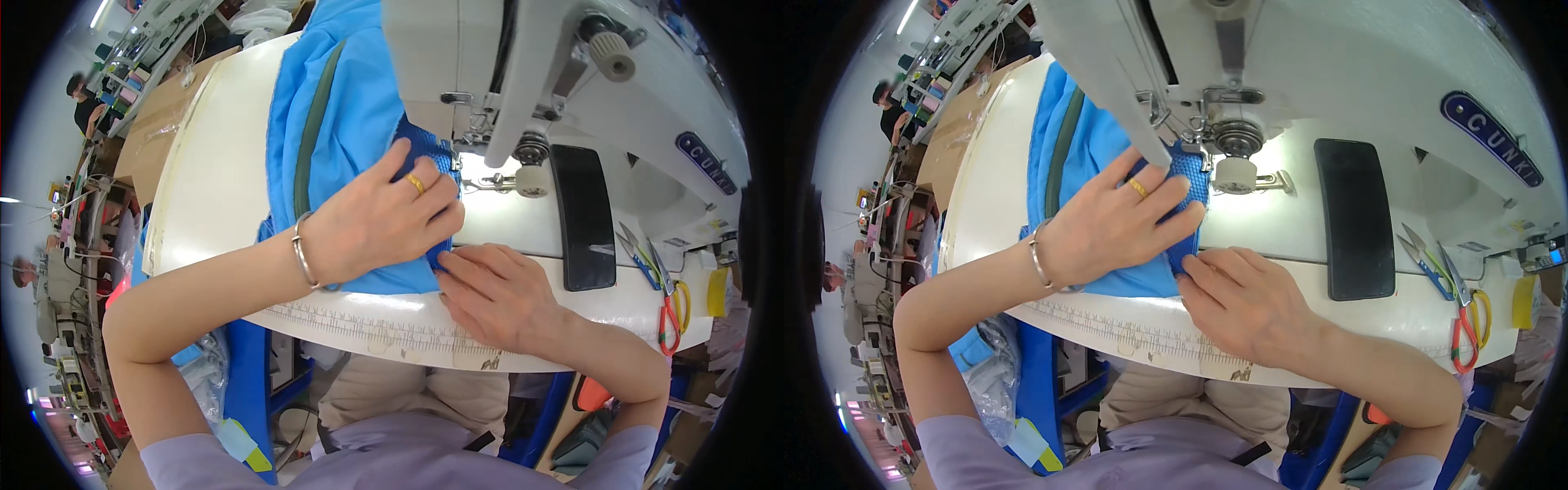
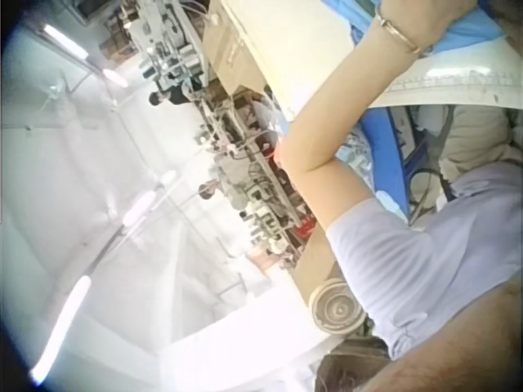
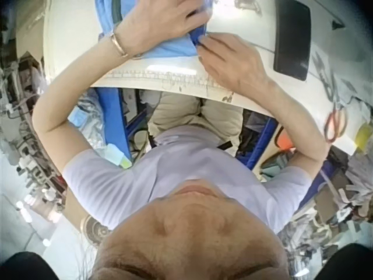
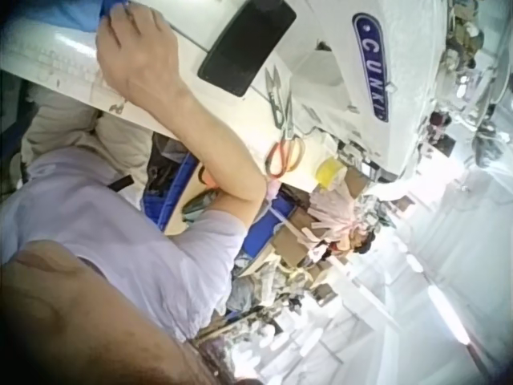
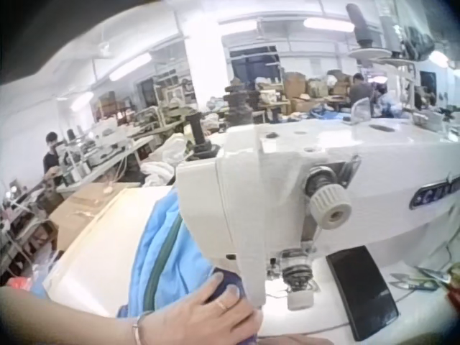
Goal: The person operates an industrial sewing machine to stitch a blue and green fabric bag. They guide the bag under the needle, aligning the edges and seams while the machine runs. The person frequently pauses to adjust the fabric, flip the bag, and reposition it for different stitching lines.
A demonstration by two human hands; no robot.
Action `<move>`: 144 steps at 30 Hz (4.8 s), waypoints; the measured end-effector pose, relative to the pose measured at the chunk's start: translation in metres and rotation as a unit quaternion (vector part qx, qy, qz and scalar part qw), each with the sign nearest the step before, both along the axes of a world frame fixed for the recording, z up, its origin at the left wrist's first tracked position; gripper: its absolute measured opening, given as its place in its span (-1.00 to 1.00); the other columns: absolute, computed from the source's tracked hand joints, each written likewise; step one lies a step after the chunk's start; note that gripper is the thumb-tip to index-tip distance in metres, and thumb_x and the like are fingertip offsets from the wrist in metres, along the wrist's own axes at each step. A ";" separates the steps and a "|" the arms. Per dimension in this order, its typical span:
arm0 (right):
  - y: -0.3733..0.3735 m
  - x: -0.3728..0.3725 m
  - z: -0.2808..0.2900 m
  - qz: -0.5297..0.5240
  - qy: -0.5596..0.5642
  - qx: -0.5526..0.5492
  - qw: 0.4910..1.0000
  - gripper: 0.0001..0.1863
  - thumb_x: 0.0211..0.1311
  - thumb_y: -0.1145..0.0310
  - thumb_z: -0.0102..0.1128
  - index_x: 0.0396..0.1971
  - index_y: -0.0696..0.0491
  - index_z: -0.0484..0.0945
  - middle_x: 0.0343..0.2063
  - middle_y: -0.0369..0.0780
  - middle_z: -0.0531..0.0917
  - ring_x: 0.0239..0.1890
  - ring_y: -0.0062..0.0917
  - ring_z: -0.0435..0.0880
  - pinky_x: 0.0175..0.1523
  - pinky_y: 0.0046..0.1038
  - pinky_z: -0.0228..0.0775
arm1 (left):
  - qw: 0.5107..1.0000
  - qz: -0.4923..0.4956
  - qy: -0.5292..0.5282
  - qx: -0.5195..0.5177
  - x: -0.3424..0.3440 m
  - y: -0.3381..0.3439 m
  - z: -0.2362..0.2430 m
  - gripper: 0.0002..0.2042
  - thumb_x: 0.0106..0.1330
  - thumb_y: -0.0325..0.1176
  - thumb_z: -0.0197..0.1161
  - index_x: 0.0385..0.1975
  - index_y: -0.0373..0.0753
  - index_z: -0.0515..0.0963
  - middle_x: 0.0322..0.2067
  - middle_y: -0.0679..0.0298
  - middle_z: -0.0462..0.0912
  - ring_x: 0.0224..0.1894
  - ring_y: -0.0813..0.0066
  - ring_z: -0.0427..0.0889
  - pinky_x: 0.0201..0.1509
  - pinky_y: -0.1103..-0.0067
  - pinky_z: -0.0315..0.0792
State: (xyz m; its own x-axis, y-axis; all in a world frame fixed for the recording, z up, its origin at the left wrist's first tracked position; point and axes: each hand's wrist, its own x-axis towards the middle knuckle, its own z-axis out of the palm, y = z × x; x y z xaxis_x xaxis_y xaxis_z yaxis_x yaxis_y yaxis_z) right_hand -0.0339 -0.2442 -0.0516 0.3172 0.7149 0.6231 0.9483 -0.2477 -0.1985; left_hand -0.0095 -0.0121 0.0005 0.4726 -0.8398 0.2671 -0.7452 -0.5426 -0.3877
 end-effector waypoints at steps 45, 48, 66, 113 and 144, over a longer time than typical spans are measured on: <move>-0.007 0.011 0.005 -0.058 -0.006 -0.039 0.998 -0.70 -0.05 0.50 0.39 -0.22 0.21 0.71 -0.07 -0.16 0.72 -0.08 -0.36 0.67 -0.11 -0.38 0.62 | 0.972 -0.031 0.120 -0.201 0.019 0.009 -0.027 -0.76 0.09 -0.48 0.31 -0.20 -0.27 0.68 -0.28 0.24 0.64 -0.25 0.29 0.65 -0.20 0.43 0.59; -0.006 0.013 0.007 -0.074 -0.005 -0.037 0.997 -0.70 0.00 0.50 0.41 -0.20 0.22 0.71 -0.03 -0.17 0.71 -0.08 -0.35 0.67 -0.11 -0.38 0.62 | 0.969 -0.030 0.102 -0.224 0.028 0.010 -0.034 -0.79 0.08 -0.50 0.32 -0.24 -0.25 0.70 -0.30 0.27 0.66 -0.28 0.33 0.67 -0.24 0.45 0.60; -0.005 0.015 0.009 -0.098 0.080 -0.034 0.991 -0.57 0.06 0.44 0.44 -0.02 0.26 0.66 0.06 -0.12 0.69 0.06 -0.24 0.63 0.15 -0.25 0.53 | 0.972 -0.010 0.075 -0.223 0.044 0.011 -0.033 -0.80 0.10 -0.52 0.38 -0.26 -0.17 0.76 -0.26 0.20 0.71 -0.29 0.21 0.70 -0.26 0.43 0.61; -0.008 0.017 0.005 -0.106 0.082 0.006 0.991 -0.58 0.08 0.45 0.42 -0.02 0.19 0.63 0.00 -0.16 0.68 0.02 -0.28 0.65 0.12 -0.28 0.51 | 0.945 0.009 0.182 -0.270 0.008 0.034 -0.029 -0.84 0.05 -0.61 0.36 -0.39 -0.21 0.71 -0.23 0.25 0.76 -0.24 0.26 0.72 -0.22 0.47 0.60; -0.005 0.004 0.007 -0.122 0.035 -0.029 0.992 -0.71 0.17 0.53 0.32 -0.08 0.15 0.68 -0.03 -0.11 0.71 0.02 -0.16 0.67 0.14 -0.20 0.51 | 0.214 -0.111 0.428 -0.871 -0.123 0.312 0.011 -0.64 0.47 -0.22 0.22 0.16 -0.24 0.53 0.16 0.17 0.60 0.21 0.26 0.59 0.42 0.32 0.40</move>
